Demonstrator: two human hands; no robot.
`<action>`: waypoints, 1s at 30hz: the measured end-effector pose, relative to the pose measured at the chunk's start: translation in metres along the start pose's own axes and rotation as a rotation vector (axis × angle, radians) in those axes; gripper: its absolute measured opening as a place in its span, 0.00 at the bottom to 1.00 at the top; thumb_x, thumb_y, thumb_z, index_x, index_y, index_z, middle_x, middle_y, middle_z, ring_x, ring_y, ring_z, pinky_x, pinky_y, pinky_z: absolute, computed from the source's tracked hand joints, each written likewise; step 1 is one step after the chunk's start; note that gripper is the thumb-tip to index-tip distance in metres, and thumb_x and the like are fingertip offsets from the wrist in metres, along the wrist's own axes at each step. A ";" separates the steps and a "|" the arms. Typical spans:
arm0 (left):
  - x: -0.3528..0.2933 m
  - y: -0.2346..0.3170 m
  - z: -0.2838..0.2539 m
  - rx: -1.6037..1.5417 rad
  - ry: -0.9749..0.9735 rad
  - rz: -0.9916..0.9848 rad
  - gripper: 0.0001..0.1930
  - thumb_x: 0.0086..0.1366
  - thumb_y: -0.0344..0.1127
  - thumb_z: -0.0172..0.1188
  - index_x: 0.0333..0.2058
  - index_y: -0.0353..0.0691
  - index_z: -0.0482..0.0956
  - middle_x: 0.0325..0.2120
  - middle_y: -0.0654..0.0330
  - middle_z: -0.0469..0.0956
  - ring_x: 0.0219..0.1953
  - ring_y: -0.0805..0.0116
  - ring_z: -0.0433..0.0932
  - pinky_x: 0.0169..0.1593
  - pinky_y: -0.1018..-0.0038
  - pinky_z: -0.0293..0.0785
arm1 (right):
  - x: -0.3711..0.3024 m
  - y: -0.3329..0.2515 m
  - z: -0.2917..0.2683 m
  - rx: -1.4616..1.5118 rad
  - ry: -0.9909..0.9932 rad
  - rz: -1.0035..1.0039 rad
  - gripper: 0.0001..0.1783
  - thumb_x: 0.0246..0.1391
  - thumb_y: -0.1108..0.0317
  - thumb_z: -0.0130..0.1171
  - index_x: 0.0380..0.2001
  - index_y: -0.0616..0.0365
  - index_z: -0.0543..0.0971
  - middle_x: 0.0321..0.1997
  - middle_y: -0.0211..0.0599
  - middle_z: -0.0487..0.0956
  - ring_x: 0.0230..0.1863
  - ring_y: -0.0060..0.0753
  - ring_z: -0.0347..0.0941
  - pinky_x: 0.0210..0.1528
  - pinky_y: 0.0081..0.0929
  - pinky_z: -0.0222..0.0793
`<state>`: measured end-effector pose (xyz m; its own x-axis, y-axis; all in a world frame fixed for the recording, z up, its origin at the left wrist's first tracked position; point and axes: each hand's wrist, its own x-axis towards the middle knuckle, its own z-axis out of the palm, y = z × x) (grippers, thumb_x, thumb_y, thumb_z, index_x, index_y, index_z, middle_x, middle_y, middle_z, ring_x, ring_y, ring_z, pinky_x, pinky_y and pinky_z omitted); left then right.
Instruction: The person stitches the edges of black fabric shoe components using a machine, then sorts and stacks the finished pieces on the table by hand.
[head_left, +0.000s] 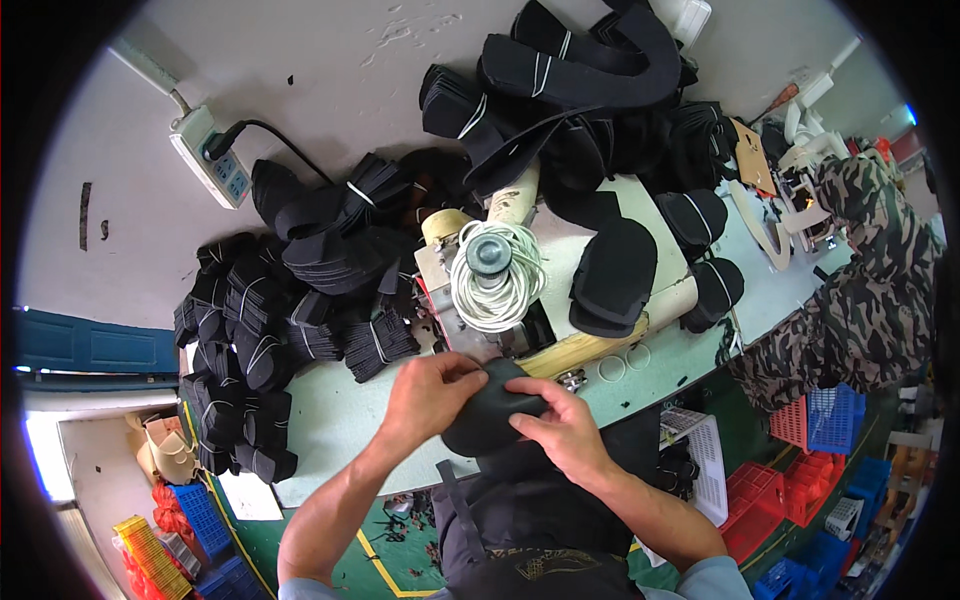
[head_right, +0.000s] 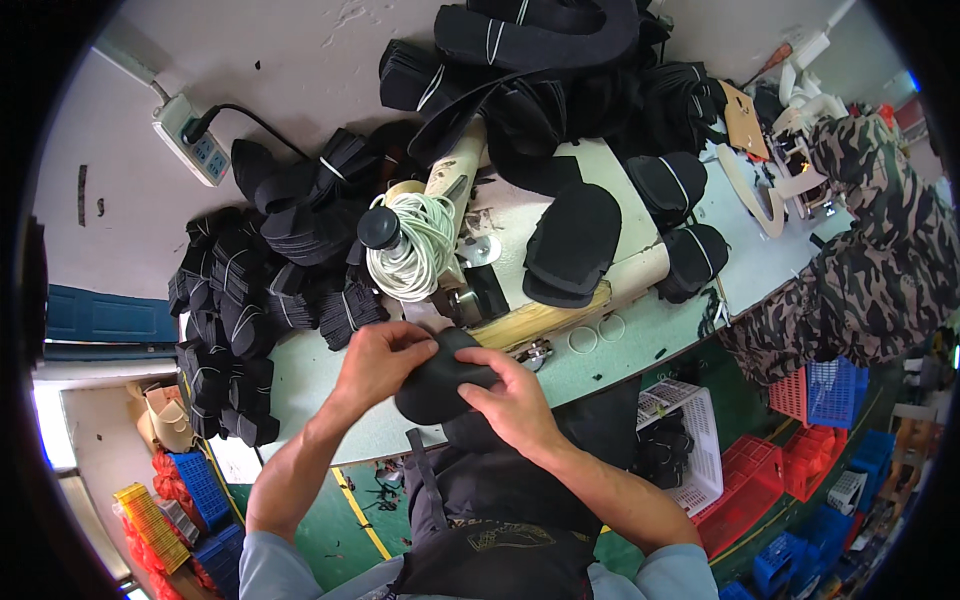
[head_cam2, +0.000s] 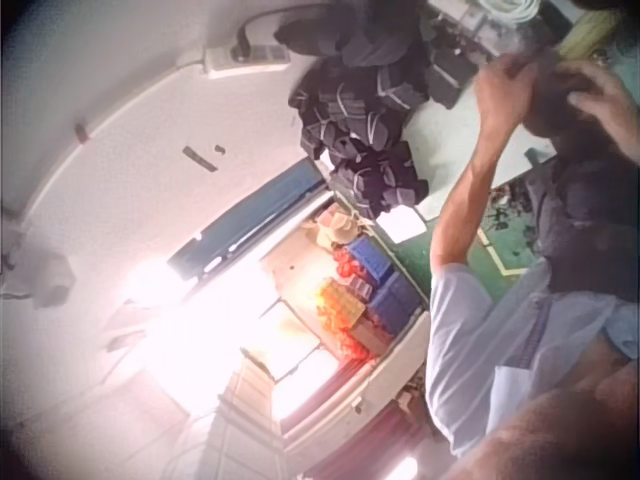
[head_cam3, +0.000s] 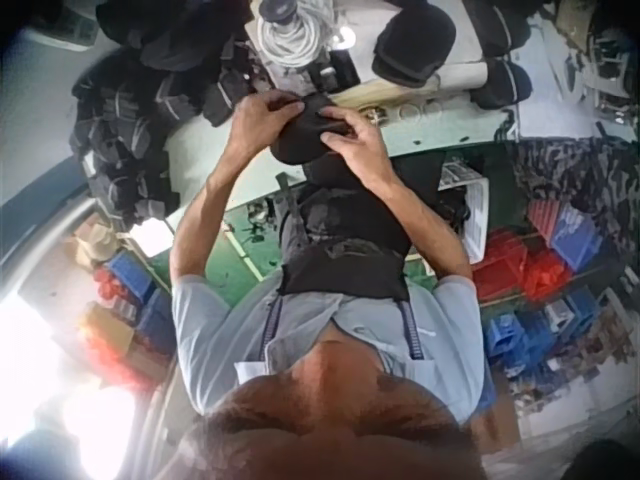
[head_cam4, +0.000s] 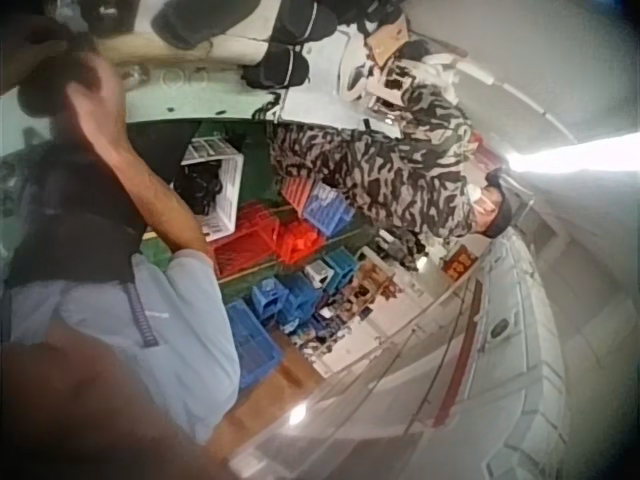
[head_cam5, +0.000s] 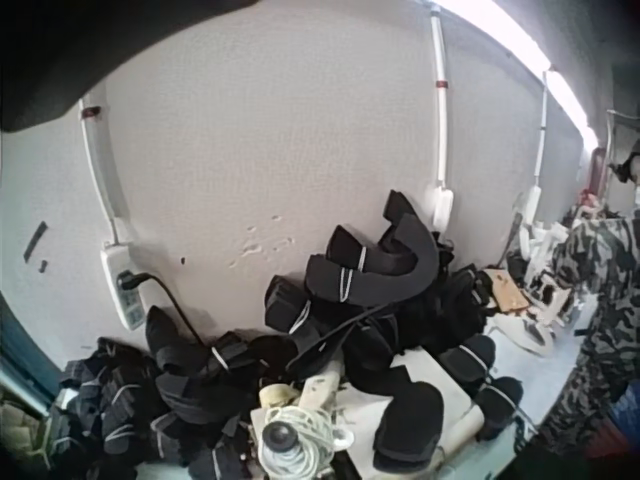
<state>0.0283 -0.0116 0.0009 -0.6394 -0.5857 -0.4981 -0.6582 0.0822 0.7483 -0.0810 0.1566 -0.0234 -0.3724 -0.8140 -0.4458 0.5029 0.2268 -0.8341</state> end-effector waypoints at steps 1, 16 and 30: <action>0.003 0.004 -0.006 0.129 0.039 0.050 0.15 0.58 0.41 0.65 0.37 0.37 0.85 0.27 0.55 0.84 0.29 0.67 0.83 0.36 0.71 0.77 | 0.002 0.001 0.003 0.102 -0.025 0.078 0.21 0.57 0.78 0.57 0.55 0.62 0.73 0.46 0.34 0.78 0.43 0.22 0.76 0.40 0.19 0.78; -0.057 -0.055 0.067 0.297 0.070 0.314 0.13 0.57 0.37 0.66 0.37 0.35 0.80 0.32 0.49 0.81 0.34 0.50 0.81 0.38 0.62 0.76 | 0.019 -0.103 -0.076 -1.202 0.492 -1.221 0.18 0.46 0.83 0.56 0.43 0.65 0.79 0.45 0.47 0.81 0.47 0.51 0.77 0.52 0.42 0.72; -0.066 -0.048 0.064 0.018 -0.128 0.144 0.11 0.63 0.30 0.61 0.42 0.31 0.80 0.34 0.52 0.82 0.31 0.63 0.77 0.39 0.70 0.73 | 0.013 0.025 -0.025 -0.679 -0.120 -0.744 0.09 0.39 0.79 0.57 0.23 0.53 0.82 0.37 0.34 0.78 0.48 0.40 0.71 0.48 0.36 0.70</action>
<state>0.0762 0.0746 -0.0300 -0.7722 -0.4593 -0.4391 -0.5625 0.1725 0.8086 -0.0925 0.1649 -0.0577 -0.3104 -0.9126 0.2661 -0.3882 -0.1338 -0.9118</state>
